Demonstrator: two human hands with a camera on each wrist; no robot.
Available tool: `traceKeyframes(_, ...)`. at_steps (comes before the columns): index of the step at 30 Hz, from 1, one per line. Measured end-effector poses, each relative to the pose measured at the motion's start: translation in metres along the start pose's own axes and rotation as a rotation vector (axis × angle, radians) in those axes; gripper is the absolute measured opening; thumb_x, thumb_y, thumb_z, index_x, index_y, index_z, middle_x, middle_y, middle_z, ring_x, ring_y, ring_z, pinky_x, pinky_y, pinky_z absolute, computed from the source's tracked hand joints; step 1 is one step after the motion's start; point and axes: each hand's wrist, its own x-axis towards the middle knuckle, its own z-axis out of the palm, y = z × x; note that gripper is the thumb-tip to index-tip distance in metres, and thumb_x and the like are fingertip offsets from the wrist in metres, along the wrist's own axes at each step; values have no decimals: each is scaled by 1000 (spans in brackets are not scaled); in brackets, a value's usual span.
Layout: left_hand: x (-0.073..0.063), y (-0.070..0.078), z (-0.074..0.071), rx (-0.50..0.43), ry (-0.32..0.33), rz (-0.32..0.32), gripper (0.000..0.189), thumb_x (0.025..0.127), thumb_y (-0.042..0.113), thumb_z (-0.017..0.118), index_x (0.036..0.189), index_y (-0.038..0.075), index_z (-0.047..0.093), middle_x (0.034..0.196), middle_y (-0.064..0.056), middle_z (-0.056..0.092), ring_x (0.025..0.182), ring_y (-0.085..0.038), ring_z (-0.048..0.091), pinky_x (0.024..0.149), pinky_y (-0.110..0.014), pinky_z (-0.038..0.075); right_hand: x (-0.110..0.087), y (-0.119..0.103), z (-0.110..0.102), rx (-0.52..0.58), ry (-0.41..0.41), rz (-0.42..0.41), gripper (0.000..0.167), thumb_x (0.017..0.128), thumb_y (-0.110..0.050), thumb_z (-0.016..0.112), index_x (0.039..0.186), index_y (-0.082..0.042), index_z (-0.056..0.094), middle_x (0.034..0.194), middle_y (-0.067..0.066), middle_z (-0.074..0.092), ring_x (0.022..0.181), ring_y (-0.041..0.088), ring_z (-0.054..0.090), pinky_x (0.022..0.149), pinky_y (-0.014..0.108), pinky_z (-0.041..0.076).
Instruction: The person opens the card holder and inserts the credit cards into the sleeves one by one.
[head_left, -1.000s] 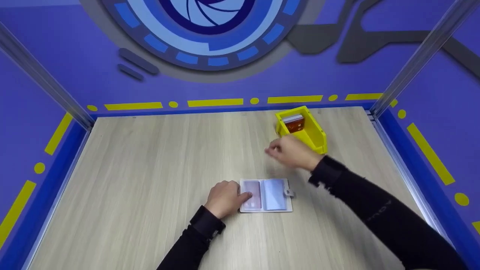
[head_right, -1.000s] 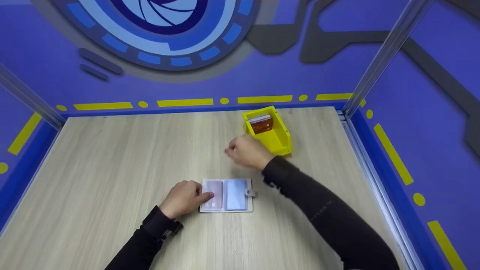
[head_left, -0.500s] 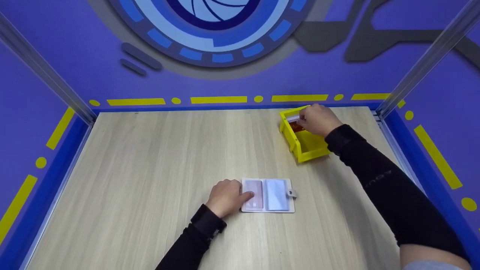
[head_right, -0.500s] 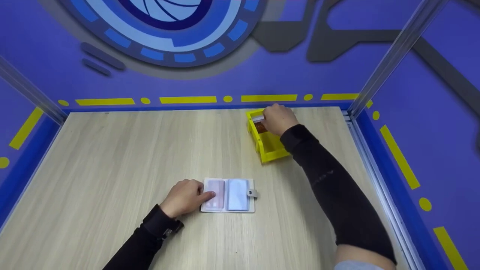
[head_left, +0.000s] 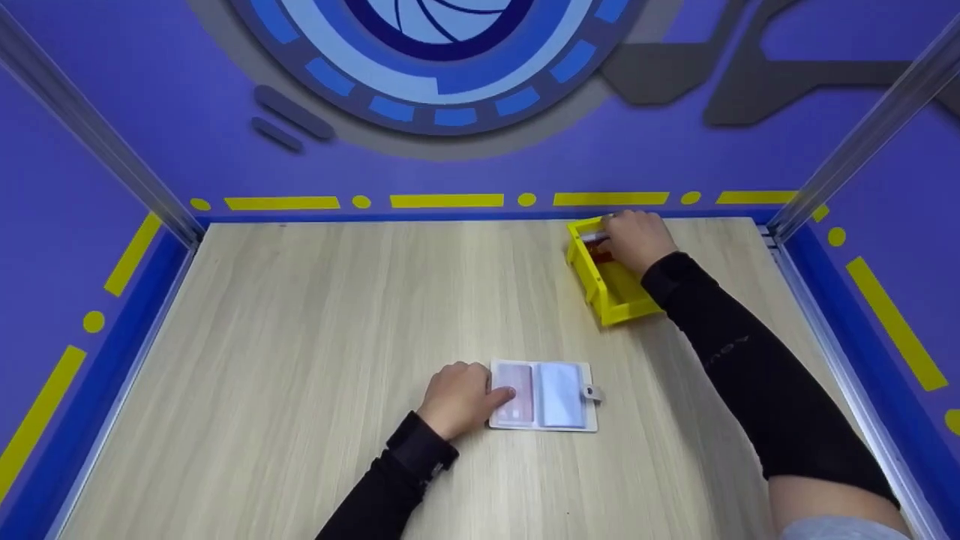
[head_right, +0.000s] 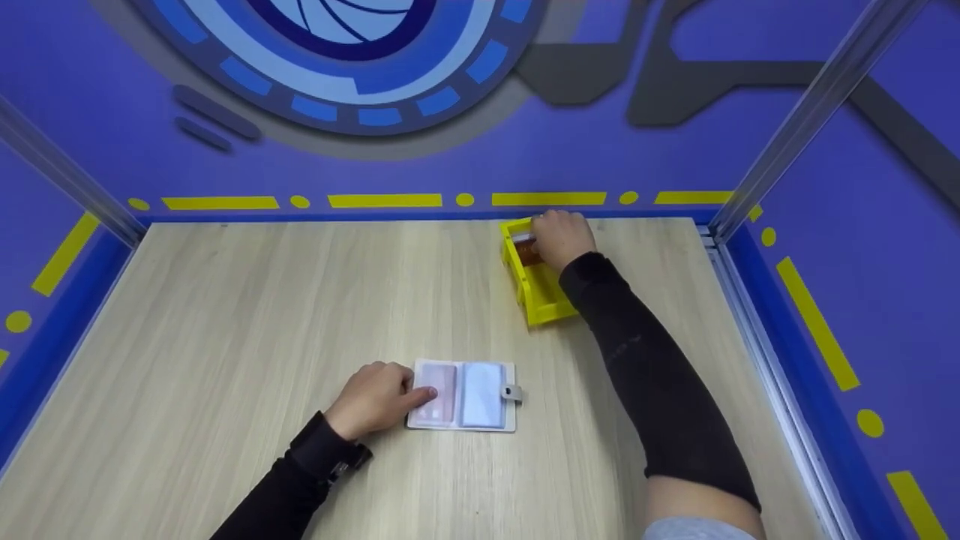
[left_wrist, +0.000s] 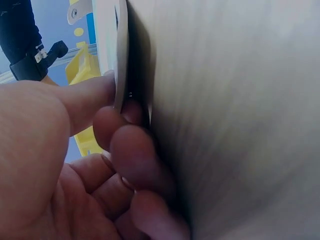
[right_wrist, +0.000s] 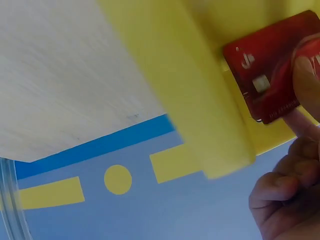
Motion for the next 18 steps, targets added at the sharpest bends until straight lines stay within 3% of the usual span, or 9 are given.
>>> traceKeyframes(9, -2, 1, 2, -18, -13, -9, 52, 101, 45, 79, 65, 19, 52, 62, 8, 44, 57, -14, 43, 55, -30, 34, -10, 8, -9, 41, 61, -50, 22, 105, -20, 78, 117, -1, 78, 102, 19, 79, 85, 36, 70, 83, 52, 62)
traceKeyframes(14, -1, 0, 2, -27, -14, -10, 51, 101, 46, 79, 65, 19, 52, 62, 8, 45, 57, -14, 43, 55, -30, 34, -24, 17, -32, 100, 13, -69, 15, 106, -16, 76, 112, -3, 79, 100, 16, 79, 82, 31, 67, 78, 48, 58)
traceKeyframes(18, 0, -1, -1, -20, -13, -12, 51, 101, 46, 79, 66, 19, 53, 63, 7, 45, 58, -14, 43, 56, -31, 34, -41, 19, -53, 91, 69, -29, 15, 106, -14, 74, 112, -2, 79, 97, 18, 75, 78, 33, 64, 73, 49, 56)
